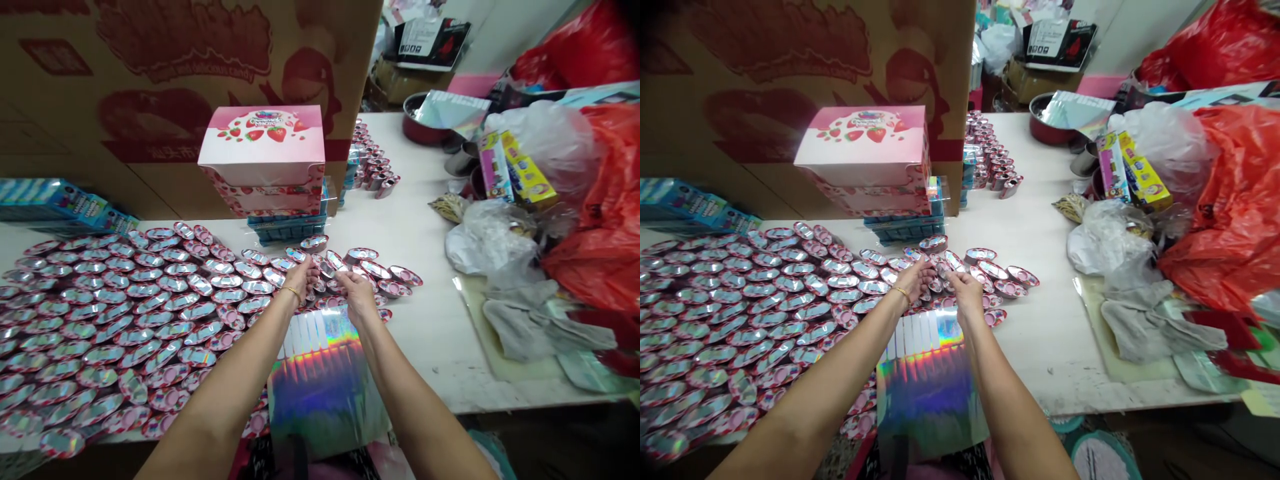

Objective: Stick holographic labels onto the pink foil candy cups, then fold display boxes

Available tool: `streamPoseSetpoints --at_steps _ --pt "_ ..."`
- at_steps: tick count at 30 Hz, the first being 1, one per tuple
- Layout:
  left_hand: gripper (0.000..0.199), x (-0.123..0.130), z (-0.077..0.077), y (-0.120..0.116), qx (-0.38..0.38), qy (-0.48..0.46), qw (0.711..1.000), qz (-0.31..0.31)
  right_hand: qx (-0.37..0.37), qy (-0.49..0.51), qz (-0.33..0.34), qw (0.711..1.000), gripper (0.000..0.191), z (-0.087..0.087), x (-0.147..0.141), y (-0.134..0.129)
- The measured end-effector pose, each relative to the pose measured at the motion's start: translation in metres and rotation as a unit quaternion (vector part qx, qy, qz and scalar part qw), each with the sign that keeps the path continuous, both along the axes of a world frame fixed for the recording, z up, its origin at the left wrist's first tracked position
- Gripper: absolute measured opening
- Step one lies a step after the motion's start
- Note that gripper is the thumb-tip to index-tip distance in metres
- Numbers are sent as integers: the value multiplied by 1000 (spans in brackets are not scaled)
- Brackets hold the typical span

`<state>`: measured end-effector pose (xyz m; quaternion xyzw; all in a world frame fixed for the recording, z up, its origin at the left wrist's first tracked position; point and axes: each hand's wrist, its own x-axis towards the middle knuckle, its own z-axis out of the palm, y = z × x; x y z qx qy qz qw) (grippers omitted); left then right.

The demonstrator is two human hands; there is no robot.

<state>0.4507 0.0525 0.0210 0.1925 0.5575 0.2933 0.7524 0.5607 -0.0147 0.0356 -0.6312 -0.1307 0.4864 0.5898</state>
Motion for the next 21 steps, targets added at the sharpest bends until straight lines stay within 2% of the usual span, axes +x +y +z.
streamPoseSetpoints --at_steps 4,6,8,10,13,15,17,21 --pt "25 3 -8 1 35 -31 999 4 5 -26 6 1000 25 -10 1 0" --pt "20 4 -15 4 70 8 997 17 -14 -60 -4 998 25 -19 1 2" --pt "14 5 -23 9 133 96 986 23 -43 -133 -17 990 24 -29 -1 6" --pt "10 6 -29 16 234 219 947 3 -83 -241 -25 967 22 -38 -4 10" --pt "10 8 -35 23 369 395 839 -60 -125 -393 -38 910 20 -46 -10 18" --pt "12 10 -36 25 404 471 779 -91 -120 -450 -49 883 20 -49 -13 21" --pt "14 12 -37 24 402 518 747 -108 -104 -474 -54 872 22 -53 -17 22" --pt "13 16 -39 23 396 557 716 -142 -88 -498 -38 862 22 -59 -23 23"
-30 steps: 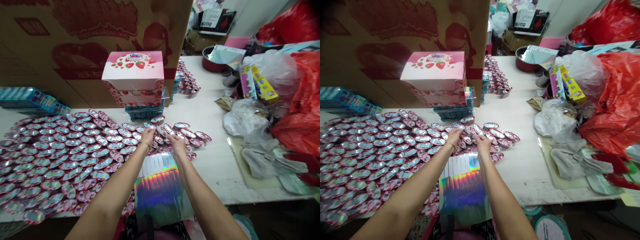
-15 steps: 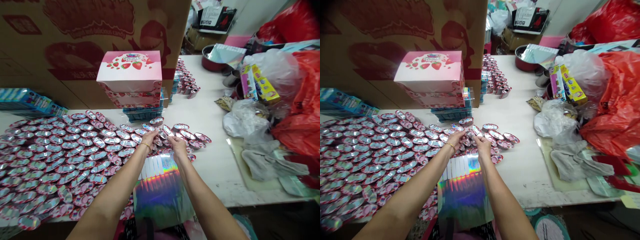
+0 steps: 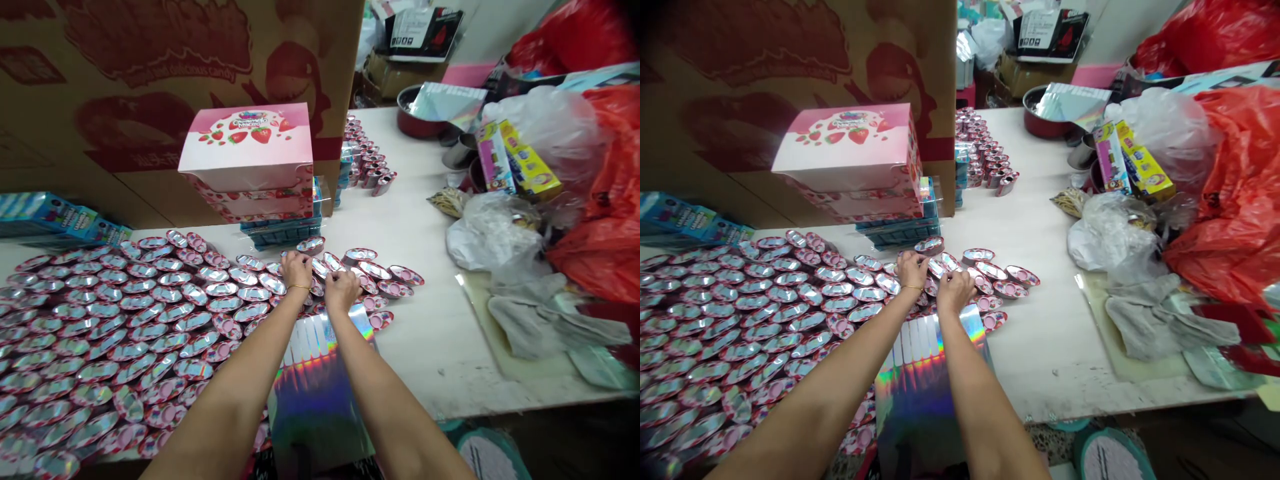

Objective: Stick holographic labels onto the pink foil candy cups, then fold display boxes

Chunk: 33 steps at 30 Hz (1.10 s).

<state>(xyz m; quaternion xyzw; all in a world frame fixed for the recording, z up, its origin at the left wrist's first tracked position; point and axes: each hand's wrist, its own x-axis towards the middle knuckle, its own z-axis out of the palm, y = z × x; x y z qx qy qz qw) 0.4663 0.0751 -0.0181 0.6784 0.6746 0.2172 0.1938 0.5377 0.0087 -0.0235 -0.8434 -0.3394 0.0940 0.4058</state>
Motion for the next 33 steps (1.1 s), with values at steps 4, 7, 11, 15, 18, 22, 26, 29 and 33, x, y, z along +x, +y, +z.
streamPoseSetpoints --at_steps 4,7,11,15,18,22,26,29,33 --pt "16 2 4 6 -14 12 1000 4 -46 -30 8 998 15 8 9 -1" --pt "22 -3 16 2 -16 -12 1000 -2 -38 -38 81 995 17 22 42 -16" --pt "25 -22 33 -33 -59 -3 973 -225 30 -34 249 968 24 37 91 -54" --pt "33 -40 34 -74 -107 86 944 -300 6 -81 389 918 22 34 88 -76" --pt "21 -43 27 -85 -113 91 946 -289 -46 -165 452 876 23 24 62 -76" --pt "20 -45 20 -85 -105 58 957 -265 -52 -252 507 822 25 9 43 -77" --pt "12 -49 17 -88 -95 33 957 -272 -13 -306 545 781 30 2 46 -85" --pt "10 -49 14 -91 -87 26 964 -250 2 -306 561 769 28 1 46 -89" --pt "13 -48 11 -93 -63 20 970 -235 -1 -235 537 810 22 11 41 -96"
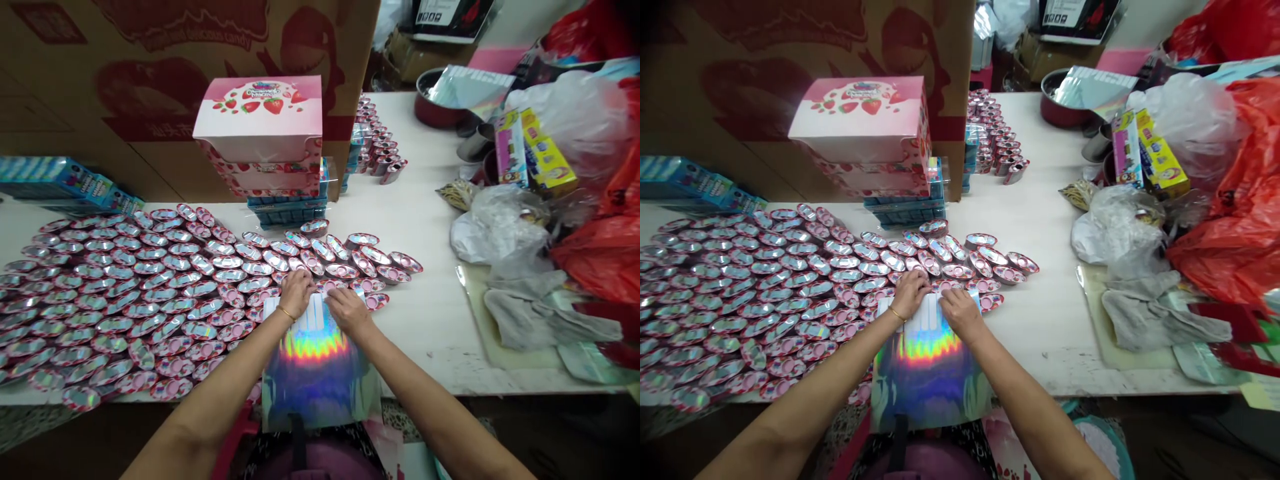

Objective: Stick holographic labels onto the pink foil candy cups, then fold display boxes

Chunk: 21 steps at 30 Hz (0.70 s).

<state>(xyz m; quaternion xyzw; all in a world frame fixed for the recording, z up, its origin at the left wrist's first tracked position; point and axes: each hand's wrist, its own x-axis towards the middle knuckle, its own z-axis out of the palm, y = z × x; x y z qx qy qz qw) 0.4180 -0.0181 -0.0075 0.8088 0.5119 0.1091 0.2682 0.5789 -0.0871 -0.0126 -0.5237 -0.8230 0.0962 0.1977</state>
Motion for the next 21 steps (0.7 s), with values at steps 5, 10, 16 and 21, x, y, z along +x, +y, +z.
streamPoseSetpoints --at_steps 5,10,16,21 --pt "13 -1 -3 -4 18 -24 1000 8 -116 245 -104 957 14 43 2 -13" --pt "17 -3 -4 -2 0 -118 992 42 -255 502 -307 767 18 72 4 -6" --pt "42 -1 17 3 -253 -371 876 174 -264 662 -420 561 29 56 -14 18" --pt "30 -4 26 11 -370 -433 793 217 -226 673 -466 528 30 39 -39 24"
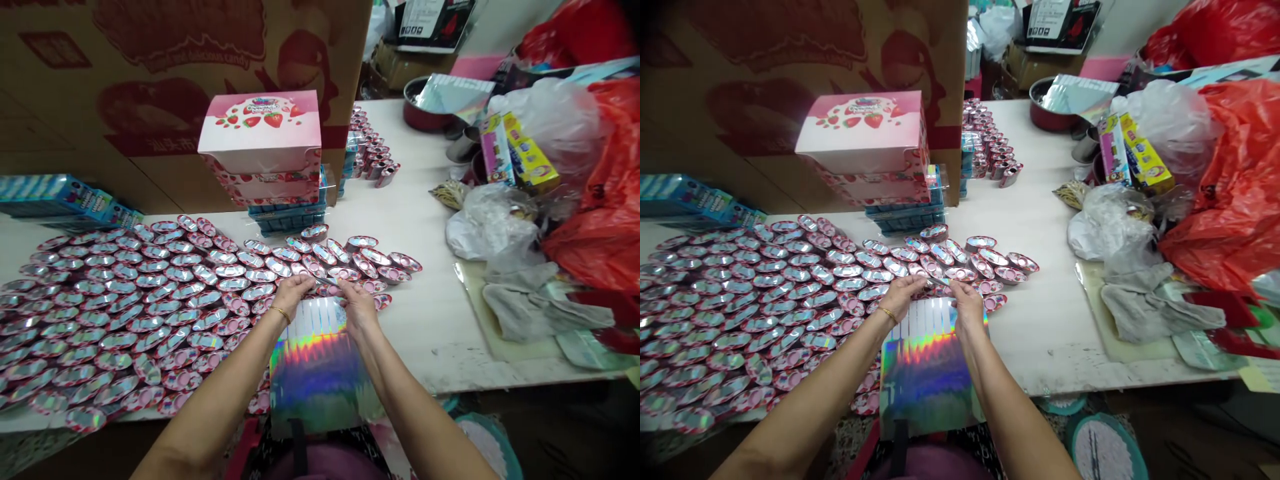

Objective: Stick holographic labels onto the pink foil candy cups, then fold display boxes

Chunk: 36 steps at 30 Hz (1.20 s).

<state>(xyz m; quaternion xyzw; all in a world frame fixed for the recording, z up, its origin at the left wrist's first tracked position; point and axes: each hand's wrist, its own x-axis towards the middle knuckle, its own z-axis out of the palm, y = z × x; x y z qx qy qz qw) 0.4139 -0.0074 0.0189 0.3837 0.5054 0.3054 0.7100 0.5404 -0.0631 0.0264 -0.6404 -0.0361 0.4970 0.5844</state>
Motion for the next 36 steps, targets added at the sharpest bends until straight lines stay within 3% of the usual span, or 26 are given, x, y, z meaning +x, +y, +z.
streamPoseSetpoints --at_steps 2,5,10,13,17,22,26,29,31,34,36 --pt "28 -5 -3 10 6 32 999 -9 5 -83 -14 996 29 -9 -11 4" --pt "26 -12 -10 34 106 187 973 -80 -3 -252 -42 967 26 -24 -27 16" --pt "21 -11 -18 75 310 397 846 -173 -135 -479 -42 866 21 -39 -46 39" --pt "24 -3 -20 87 346 460 790 -211 -194 -535 -33 822 20 -43 -54 47" --pt "25 4 -19 91 374 510 734 -247 -217 -566 -16 795 18 -47 -60 49" --pt "20 9 -20 95 380 514 725 -256 -227 -586 22 778 17 -48 -62 52" --pt "13 5 -24 98 373 477 761 -231 -209 -618 59 756 15 -37 -50 44" --pt "18 -6 -25 91 405 444 780 -176 -142 -676 144 709 18 -26 -36 31" --pt "21 -13 -24 83 446 444 756 -179 -100 -709 238 656 24 -23 -28 25" --pt "28 -18 -20 72 481 482 686 -256 -84 -730 355 578 32 -24 -17 24" --pt "31 -17 -16 67 469 519 656 -285 -71 -727 399 554 34 -25 -6 24"
